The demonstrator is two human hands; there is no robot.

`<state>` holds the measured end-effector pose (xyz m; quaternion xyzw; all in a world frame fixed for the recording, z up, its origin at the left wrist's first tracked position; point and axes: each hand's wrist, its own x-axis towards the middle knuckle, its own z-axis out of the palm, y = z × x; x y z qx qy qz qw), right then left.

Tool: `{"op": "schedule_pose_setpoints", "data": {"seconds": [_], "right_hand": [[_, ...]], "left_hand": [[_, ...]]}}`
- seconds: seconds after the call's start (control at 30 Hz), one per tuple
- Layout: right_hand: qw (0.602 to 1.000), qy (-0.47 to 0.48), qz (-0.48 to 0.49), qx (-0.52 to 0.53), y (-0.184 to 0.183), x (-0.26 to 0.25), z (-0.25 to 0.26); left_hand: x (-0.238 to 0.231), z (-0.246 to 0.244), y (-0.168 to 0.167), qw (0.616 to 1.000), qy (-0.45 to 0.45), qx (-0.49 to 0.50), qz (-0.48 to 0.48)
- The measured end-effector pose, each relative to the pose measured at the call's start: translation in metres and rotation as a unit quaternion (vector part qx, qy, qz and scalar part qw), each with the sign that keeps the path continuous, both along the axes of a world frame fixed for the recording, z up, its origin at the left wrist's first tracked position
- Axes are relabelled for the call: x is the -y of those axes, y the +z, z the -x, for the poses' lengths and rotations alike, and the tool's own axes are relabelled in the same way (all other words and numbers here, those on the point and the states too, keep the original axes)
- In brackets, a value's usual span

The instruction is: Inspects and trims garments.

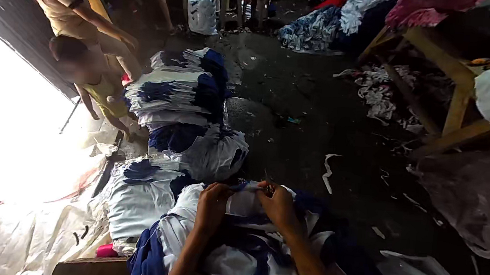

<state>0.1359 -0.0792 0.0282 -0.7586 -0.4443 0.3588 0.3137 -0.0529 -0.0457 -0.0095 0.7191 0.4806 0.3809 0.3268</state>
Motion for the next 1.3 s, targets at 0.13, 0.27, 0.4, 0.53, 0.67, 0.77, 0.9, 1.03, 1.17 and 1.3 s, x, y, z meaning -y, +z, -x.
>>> {"op": "schedule_pose_setpoints", "data": {"seconds": [0.13, 0.27, 0.4, 0.53, 0.67, 0.77, 0.9, 1.03, 1.17, 1.3], "right_hand": [[0.999, -0.011, -0.044, -0.024, 0.002, 0.012, -0.001], [0.997, -0.019, -0.060, -0.046, 0.005, 0.015, 0.001], [0.998, -0.026, -0.015, -0.060, 0.003, 0.010, 0.000], [0.998, -0.019, 0.026, -0.046, 0.002, 0.002, 0.001], [0.999, 0.023, -0.026, -0.018, 0.001, 0.007, 0.003], [0.991, 0.111, -0.073, 0.033, 0.010, 0.019, 0.008], [0.959, 0.179, -0.095, 0.198, 0.022, 0.034, 0.014], [0.934, 0.168, -0.155, 0.274, 0.017, 0.036, 0.016], [0.936, 0.176, -0.160, 0.260, 0.018, 0.036, 0.019], [0.933, 0.155, -0.189, 0.266, 0.011, 0.034, 0.022]], "left_hand": [[0.002, 0.001, 0.015, 0.985, -0.065, 0.064, 0.144], [0.010, -0.013, 0.025, 0.994, -0.097, 0.014, 0.054], [0.014, -0.017, 0.000, 0.981, -0.050, -0.068, -0.177], [0.015, -0.014, 0.001, 0.992, -0.057, -0.029, -0.109], [0.018, -0.015, 0.018, 0.998, -0.044, -0.016, 0.050], [0.017, -0.014, 0.030, 0.991, -0.003, -0.037, 0.129], [0.019, -0.014, 0.035, 0.985, 0.006, -0.073, 0.155], [0.022, -0.017, 0.041, 0.984, 0.012, -0.105, 0.141], [0.027, -0.017, 0.044, 0.986, 0.035, -0.108, 0.124], [0.030, -0.016, 0.045, 0.986, 0.020, -0.102, 0.128]]}}
